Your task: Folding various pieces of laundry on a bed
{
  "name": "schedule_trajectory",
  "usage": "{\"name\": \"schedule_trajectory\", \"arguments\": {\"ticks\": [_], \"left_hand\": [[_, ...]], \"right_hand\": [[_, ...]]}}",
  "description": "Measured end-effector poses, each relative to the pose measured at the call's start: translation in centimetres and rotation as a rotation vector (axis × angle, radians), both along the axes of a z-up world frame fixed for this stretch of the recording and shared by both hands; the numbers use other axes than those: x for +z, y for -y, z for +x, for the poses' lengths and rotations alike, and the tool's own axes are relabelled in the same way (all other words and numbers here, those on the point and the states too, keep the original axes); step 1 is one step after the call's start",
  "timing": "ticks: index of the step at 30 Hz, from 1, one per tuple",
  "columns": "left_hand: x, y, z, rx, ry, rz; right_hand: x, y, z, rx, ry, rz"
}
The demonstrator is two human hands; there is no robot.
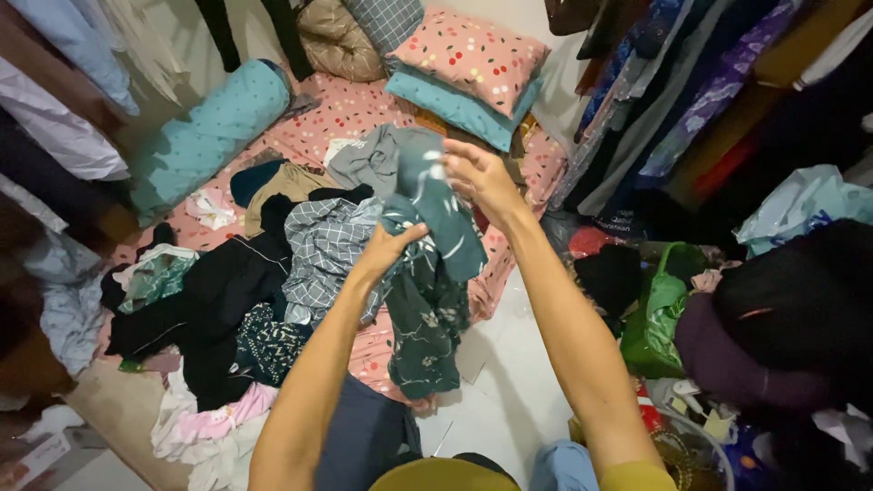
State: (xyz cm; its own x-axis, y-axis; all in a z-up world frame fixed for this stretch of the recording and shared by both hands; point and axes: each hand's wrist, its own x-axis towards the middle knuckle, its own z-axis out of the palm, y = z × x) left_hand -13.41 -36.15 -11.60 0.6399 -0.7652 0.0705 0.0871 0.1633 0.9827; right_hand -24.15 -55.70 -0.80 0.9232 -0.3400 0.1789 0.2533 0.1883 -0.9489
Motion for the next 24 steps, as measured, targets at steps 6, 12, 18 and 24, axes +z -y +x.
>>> {"name": "schedule_trajectory", "arguments": {"ticks": [6, 12, 18, 24], "left_hand": [[1.1, -0.1, 1.5, -0.016, -0.072, -0.129], [3.9, 0.0, 1.3, 0.04, -0.008, -0.103], [5.0, -0.2, 0.9, 0.062, -0.028, -0.085], [3.2, -0.4, 1.7, 0.094, 0.0, -0.12]], "right_hand": [[-12.6, 3.7, -1.5, -0.302, -0.112, -0.279], [-24.1, 2.2, -4.8, -0.405, -0.219, -0.599], [-23.4, -1.0, -4.5, -0.183, -0.281, -0.31], [-18.3, -5.3, -6.1, 0.061, -0.368, -0.554]]}}
